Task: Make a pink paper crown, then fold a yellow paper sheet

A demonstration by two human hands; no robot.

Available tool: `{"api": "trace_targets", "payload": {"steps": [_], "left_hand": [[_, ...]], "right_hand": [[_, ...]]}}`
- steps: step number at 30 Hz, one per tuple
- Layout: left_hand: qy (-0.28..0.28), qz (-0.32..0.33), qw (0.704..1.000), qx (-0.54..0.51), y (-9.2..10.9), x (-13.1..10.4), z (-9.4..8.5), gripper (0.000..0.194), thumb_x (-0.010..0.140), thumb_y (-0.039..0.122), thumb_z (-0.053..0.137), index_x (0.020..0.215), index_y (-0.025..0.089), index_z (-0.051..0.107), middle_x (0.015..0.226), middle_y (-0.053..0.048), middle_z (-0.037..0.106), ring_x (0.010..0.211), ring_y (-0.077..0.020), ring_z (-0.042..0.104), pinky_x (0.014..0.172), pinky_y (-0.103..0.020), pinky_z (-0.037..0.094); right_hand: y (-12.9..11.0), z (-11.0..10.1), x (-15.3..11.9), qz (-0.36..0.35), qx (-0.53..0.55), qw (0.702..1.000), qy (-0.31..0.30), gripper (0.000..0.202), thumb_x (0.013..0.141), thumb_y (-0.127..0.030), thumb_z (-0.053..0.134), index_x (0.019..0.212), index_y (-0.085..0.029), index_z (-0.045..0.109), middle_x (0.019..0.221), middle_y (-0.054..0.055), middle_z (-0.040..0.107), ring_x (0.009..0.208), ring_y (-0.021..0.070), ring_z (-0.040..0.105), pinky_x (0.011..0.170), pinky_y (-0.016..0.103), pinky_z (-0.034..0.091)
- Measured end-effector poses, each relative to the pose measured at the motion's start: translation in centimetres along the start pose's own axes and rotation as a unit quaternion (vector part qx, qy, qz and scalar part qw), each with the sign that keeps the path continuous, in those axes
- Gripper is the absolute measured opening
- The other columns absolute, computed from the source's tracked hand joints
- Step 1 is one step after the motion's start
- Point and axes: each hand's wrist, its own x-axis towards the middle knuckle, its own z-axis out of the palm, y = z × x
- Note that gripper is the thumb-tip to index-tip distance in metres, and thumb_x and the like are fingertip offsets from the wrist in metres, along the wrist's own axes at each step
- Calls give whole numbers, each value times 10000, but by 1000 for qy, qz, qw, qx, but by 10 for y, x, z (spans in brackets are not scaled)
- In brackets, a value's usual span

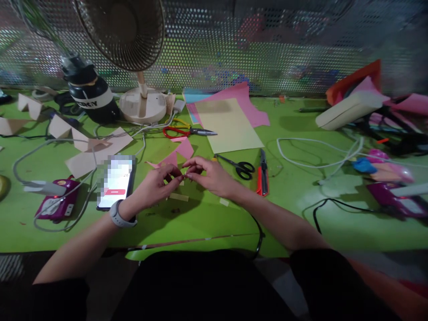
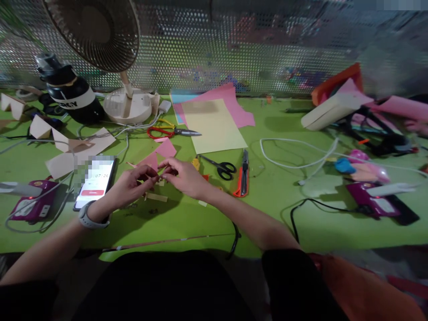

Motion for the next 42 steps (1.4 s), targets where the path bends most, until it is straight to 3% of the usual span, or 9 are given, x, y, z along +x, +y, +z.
{"api": "trace_targets", "payload": {"steps": [14,17,21,24,27,30,34,39,42], "left_hand": [[-25,-14,999,-39,-3,0,2,145,911,290,546,915,168,623,783,-42,693,633,-126,656,567,-233,522],[-15,-23,999,-46,-3,1,1,168,915,315,556,923,160,621,800,-52,682,639,-132,664,560,-235,528],[-5,-16,999,-45,-2,3,-3,197,933,348,540,915,168,617,816,-51,665,660,-137,654,568,-238,527],[12,1,1000,-4,-2,3,-10,201,938,334,527,941,169,642,835,-55,683,688,-144,644,598,-245,507],[23,15,998,65,-2,4,-14,183,930,305,537,940,180,670,823,-49,704,701,-149,636,620,-250,475],[-36,8,996,80,-4,5,-7,167,915,261,527,894,182,673,782,-41,705,643,-146,636,593,-249,456],[-97,-3,991,94,-8,3,8,181,912,230,515,864,180,682,733,-34,699,538,-128,586,536,-248,406],[-3,15,991,131,-4,2,3,338,919,431,595,693,182,637,578,0,585,491,-112,469,501,-250,337],[114,50,984,127,-2,5,-12,301,900,470,623,810,185,659,746,-34,654,635,-144,564,590,-261,424]], "right_hand": [[0,3,-3,-41,-78,996,17,171,923,-215,593,1070,-208,681,991,44,761,872,173,705,818,344,546],[-2,-11,-2,-53,-85,994,54,167,919,-260,597,1040,-201,696,949,42,757,821,169,697,782,339,550],[-4,-45,-7,-49,-144,981,121,200,911,-306,582,1043,-204,693,966,51,749,871,194,695,797,354,550],[-1,-66,-20,6,-276,959,58,208,901,-342,591,1026,-211,693,976,63,745,863,220,691,761,362,539],[5,-71,-36,19,-410,912,-22,264,903,-421,602,1011,-195,685,1013,103,722,905,265,671,761,388,521],[11,-64,-45,21,-466,883,-55,276,921,-441,578,1007,-192,663,996,110,701,925,281,656,755,390,512],[12,-60,-48,26,-474,878,-66,288,918,-430,585,1056,-182,636,1027,116,683,967,292,645,778,401,512],[17,-67,-54,23,-497,865,-69,353,835,-433,657,1073,-176,614,1078,146,654,978,320,629,746,419,521],[23,-67,-55,39,-517,851,-89,345,815,-356,652,1093,-159,600,1074,163,648,975,334,626,741,433,522]]}}
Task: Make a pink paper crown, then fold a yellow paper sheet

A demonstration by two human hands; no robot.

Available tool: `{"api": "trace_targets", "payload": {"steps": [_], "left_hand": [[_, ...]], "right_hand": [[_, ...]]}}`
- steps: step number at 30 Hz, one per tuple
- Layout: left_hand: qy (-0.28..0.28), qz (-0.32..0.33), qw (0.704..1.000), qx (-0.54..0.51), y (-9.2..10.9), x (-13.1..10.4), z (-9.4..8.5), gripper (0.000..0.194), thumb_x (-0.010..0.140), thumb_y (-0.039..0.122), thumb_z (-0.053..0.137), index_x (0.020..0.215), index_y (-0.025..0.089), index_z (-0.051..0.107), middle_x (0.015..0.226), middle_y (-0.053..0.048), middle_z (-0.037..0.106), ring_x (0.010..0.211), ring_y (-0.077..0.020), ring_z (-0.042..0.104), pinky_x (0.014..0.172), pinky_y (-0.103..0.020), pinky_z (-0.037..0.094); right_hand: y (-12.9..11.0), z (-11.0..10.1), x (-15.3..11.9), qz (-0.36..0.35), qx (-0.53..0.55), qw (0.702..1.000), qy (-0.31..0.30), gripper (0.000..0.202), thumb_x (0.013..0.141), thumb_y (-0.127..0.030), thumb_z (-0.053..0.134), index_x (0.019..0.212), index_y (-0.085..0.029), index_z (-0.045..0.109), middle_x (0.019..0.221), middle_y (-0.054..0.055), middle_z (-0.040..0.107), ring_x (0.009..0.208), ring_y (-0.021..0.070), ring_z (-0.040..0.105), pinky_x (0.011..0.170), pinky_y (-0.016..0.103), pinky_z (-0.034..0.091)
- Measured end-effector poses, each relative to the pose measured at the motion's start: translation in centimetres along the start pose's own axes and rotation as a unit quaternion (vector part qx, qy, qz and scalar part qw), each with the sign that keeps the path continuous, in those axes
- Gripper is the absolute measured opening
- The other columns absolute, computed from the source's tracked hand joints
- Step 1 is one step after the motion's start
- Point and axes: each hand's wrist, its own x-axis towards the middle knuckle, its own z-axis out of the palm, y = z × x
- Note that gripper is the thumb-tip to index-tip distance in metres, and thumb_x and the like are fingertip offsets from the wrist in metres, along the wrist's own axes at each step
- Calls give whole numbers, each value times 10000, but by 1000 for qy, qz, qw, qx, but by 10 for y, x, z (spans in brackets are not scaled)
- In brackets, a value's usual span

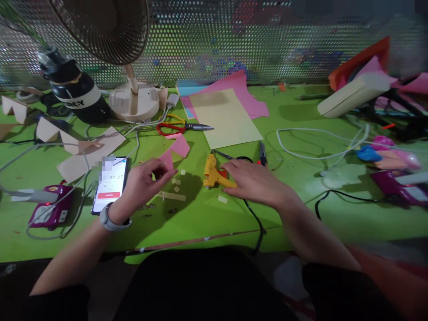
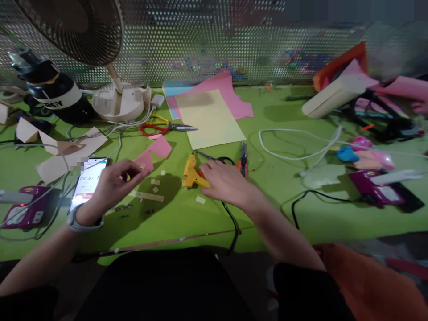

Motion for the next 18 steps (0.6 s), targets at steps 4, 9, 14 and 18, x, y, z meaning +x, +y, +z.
{"api": "trace_targets", "payload": {"steps": [4,9,14,18], "left_hand": [[57,-30,993,100,-13,11,-11,428,800,516,706,1064,181,667,1097,-114,687,1018,-276,613,833,-367,466],[-115,-124,986,1,-29,15,-9,371,822,518,652,876,158,723,801,-48,706,709,-195,605,619,-286,409],[-84,-169,975,-119,-28,15,-12,362,797,514,698,870,161,736,813,-31,728,706,-173,606,634,-271,415],[-49,-145,966,-210,-23,15,-16,331,784,500,742,894,188,755,990,-54,757,917,-218,666,847,-328,479]], "right_hand": [[-3,4,6,15,-4,1000,-23,267,780,-255,630,1027,-159,595,1061,158,627,961,323,626,693,405,515],[-7,-3,10,47,14,998,-50,270,778,-251,583,1028,-149,566,1090,146,605,885,286,630,675,386,487],[-4,-7,9,81,45,996,-18,318,792,-271,544,1084,-146,562,1097,149,623,891,302,641,714,413,485],[2,-9,6,53,132,980,139,348,740,-288,588,1066,-168,559,1068,137,627,873,287,635,723,418,509]]}}
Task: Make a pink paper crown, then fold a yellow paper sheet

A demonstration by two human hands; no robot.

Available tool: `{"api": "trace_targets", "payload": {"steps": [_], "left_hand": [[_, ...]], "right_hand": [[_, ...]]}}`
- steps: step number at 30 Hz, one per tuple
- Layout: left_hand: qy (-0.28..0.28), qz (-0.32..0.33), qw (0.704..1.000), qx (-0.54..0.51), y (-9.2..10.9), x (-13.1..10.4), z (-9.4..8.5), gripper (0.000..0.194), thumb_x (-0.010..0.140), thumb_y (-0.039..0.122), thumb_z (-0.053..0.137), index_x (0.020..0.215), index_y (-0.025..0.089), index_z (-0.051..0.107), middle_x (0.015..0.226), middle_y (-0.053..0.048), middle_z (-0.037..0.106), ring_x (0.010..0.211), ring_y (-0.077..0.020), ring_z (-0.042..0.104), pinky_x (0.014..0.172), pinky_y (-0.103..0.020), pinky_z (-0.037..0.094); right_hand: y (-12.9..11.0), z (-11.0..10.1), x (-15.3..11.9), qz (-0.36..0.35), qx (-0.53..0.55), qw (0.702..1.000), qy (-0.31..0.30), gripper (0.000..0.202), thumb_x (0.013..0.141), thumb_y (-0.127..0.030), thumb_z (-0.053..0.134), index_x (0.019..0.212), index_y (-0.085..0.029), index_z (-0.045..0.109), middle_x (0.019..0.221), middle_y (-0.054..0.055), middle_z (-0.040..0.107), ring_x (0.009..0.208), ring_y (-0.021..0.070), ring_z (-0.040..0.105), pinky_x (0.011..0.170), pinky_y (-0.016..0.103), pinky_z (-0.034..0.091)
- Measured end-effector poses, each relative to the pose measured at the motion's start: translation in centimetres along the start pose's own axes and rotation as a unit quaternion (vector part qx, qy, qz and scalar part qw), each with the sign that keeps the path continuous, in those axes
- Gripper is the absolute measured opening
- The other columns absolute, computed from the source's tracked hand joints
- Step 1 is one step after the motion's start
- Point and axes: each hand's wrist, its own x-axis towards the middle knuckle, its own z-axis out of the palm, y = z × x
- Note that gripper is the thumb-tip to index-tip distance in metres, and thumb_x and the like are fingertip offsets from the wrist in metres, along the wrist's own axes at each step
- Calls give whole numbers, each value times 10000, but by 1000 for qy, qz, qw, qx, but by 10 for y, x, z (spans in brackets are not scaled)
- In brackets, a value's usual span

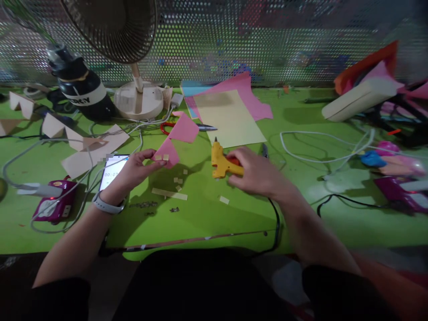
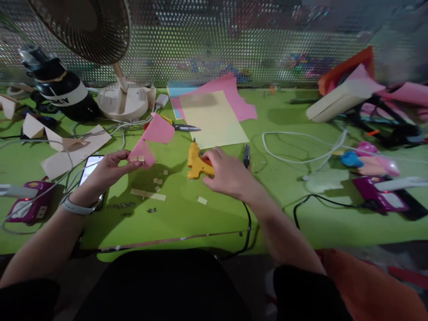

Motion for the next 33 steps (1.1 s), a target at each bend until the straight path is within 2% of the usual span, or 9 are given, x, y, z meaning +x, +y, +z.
{"api": "trace_targets", "payload": {"steps": [3,5,10,13,17,21,26,30,33], "left_hand": [[17,5,1000,-22,-1,-1,0,308,806,479,734,921,195,758,1020,-57,756,972,-222,669,905,-346,478],[27,8,999,-34,-3,0,0,303,809,472,736,918,190,752,1009,-58,756,960,-212,670,886,-334,486],[13,-5,998,-60,-2,-1,2,333,809,484,739,878,159,727,886,-56,747,793,-161,655,714,-262,489],[-10,-12,995,-96,5,-4,4,343,782,460,773,927,154,722,927,-63,746,847,-174,665,757,-269,496],[-20,-28,991,-131,8,-6,5,359,804,465,755,998,164,734,996,-68,747,903,-179,665,814,-276,489],[14,-45,988,-148,6,-5,6,354,762,482,787,902,159,758,903,-58,751,805,-164,658,749,-266,486],[14,-59,987,-148,6,-6,6,318,736,456,818,831,158,758,836,-47,747,761,-146,651,711,-251,481],[-46,-70,984,-156,6,-7,7,357,744,437,819,963,164,744,972,-61,756,836,-157,680,724,-244,505],[-94,-70,978,-175,3,-7,8,417,719,391,845,1039,160,709,1035,-75,754,915,-186,704,822,-287,544]], "right_hand": [[3,-3,-3,-50,130,980,143,390,689,-279,640,1056,-198,535,996,100,628,828,249,626,674,375,515],[4,0,-6,-57,234,957,165,393,695,-264,654,1059,-211,514,915,66,623,734,208,614,584,328,495],[-3,17,-13,-54,504,858,80,325,772,-239,611,1076,-251,497,976,33,628,623,127,583,496,257,457],[-12,26,-16,-39,579,814,18,299,789,-284,645,1058,-256,517,961,22,624,631,116,569,483,232,442],[-26,25,-17,-10,535,845,11,311,744,-296,774,937,-243,537,812,-14,591,662,125,563,539,240,461],[-36,20,-15,-31,489,871,21,316,723,-307,807,878,-229,543,757,-25,560,627,117,526,544,250,442],[-39,26,-14,-50,488,872,7,288,749,-296,778,869,-235,524,745,-24,575,621,123,533,552,259,452],[-39,31,-15,-60,477,877,7,307,747,-327,784,873,-235,520,732,-26,576,596,121,530,526,257,443],[-39,32,-15,-64,469,881,14,295,761,-333,776,867,-232,519,725,-29,560,581,114,516,509,248,430]]}}
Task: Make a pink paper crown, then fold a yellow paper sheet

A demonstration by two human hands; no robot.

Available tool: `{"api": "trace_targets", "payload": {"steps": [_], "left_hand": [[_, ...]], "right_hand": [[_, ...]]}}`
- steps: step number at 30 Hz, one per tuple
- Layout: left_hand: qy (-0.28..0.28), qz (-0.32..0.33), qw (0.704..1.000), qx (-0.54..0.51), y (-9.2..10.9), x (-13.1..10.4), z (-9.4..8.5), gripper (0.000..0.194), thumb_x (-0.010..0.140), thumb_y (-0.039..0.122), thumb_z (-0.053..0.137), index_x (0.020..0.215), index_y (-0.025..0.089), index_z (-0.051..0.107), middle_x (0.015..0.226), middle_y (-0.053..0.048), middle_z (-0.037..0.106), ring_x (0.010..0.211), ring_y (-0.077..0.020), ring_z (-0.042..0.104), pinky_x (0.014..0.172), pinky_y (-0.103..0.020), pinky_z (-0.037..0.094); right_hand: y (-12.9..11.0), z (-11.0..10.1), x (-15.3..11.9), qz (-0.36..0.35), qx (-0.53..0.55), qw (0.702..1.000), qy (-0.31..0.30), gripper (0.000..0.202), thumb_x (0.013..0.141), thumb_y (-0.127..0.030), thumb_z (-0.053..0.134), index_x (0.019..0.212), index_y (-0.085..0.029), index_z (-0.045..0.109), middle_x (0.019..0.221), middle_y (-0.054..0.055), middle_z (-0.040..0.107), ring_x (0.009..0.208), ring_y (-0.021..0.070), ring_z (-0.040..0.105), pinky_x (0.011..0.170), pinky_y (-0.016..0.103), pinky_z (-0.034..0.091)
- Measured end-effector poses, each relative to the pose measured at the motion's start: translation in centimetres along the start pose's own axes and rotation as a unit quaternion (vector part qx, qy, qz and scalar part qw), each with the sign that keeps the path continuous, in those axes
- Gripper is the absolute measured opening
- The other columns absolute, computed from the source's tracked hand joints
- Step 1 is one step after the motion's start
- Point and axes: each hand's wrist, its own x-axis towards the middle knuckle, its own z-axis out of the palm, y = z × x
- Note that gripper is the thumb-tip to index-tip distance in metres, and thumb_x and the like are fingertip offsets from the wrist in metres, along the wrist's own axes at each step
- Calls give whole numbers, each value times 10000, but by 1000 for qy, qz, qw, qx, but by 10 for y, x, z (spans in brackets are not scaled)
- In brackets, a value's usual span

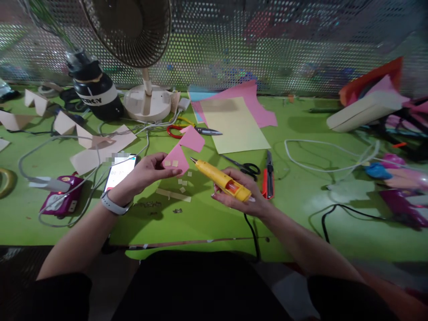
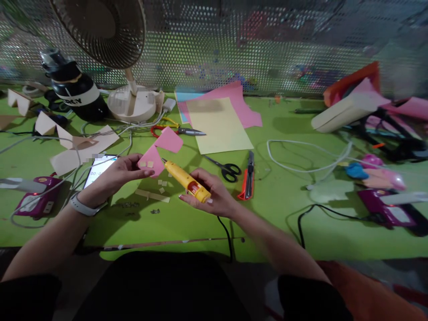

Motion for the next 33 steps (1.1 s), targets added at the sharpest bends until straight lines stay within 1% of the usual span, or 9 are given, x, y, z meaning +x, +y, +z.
{"api": "trace_targets", "payload": {"steps": [3,6,9,14,19,22,27,31,33], "left_hand": [[-14,3,1000,-6,-2,1,-1,447,691,339,865,1059,154,692,1064,-84,755,957,-203,713,901,-338,554],[-15,8,1000,-5,-4,2,-1,384,710,311,850,1025,148,702,1045,-80,760,922,-183,718,904,-333,555],[-31,12,999,-2,-5,3,-2,342,737,302,829,1017,148,709,1034,-80,762,916,-178,720,900,-329,553],[-40,14,999,-1,-7,3,-3,357,741,304,831,1045,164,709,1029,-71,765,919,-174,722,878,-307,556],[-37,11,999,5,-6,2,-1,355,733,318,836,1025,159,712,1009,-68,768,919,-186,724,880,-315,556],[-36,11,999,11,-5,2,-1,361,729,330,838,1022,157,715,1021,-74,768,916,-194,726,872,-322,561],[-36,13,999,5,-6,2,-1,362,741,332,831,1038,160,715,1035,-78,769,921,-188,728,879,-320,559],[-46,17,999,4,-7,2,-1,334,741,316,831,1012,159,715,1016,-76,772,912,-182,729,871,-311,559],[-44,16,999,6,-8,2,-1,332,735,311,833,1001,152,713,994,-80,774,896,-184,730,860,-315,564]], "right_hand": [[0,0,0,-6,-7,1000,0,276,772,-327,764,870,-229,526,728,-27,554,585,115,520,513,248,438],[0,0,-1,2,-4,1000,-10,281,771,-335,763,884,-225,531,737,-17,573,598,123,536,526,256,457],[-1,0,-1,5,-6,1000,-28,240,795,-325,733,887,-223,536,751,-5,602,612,132,547,538,264,461],[-4,0,1,-8,-66,997,-29,205,792,-309,714,803,-221,529,666,-29,537,539,115,484,480,248,377],[-8,1,2,10,-55,997,-46,234,790,-300,711,760,-227,490,626,-50,475,494,94,410,444,239,311],[-9,2,3,10,-55,997,-46,255,778,-285,715,742,-230,469,620,-58,455,494,88,388,439,234,300],[-9,2,4,10,-61,997,-50,247,782,-281,714,751,-233,474,619,-57,465,488,87,384,429,231,303],[-8,2,5,-9,-70,997,-36,266,780,-295,731,746,-231,475,618,-58,454,490,85,376,432,232,292],[-8,2,5,-6,-71,997,-34,267,780,-299,728,743,-232,473,613,-59,448,490,85,373,432,230,291]]}}
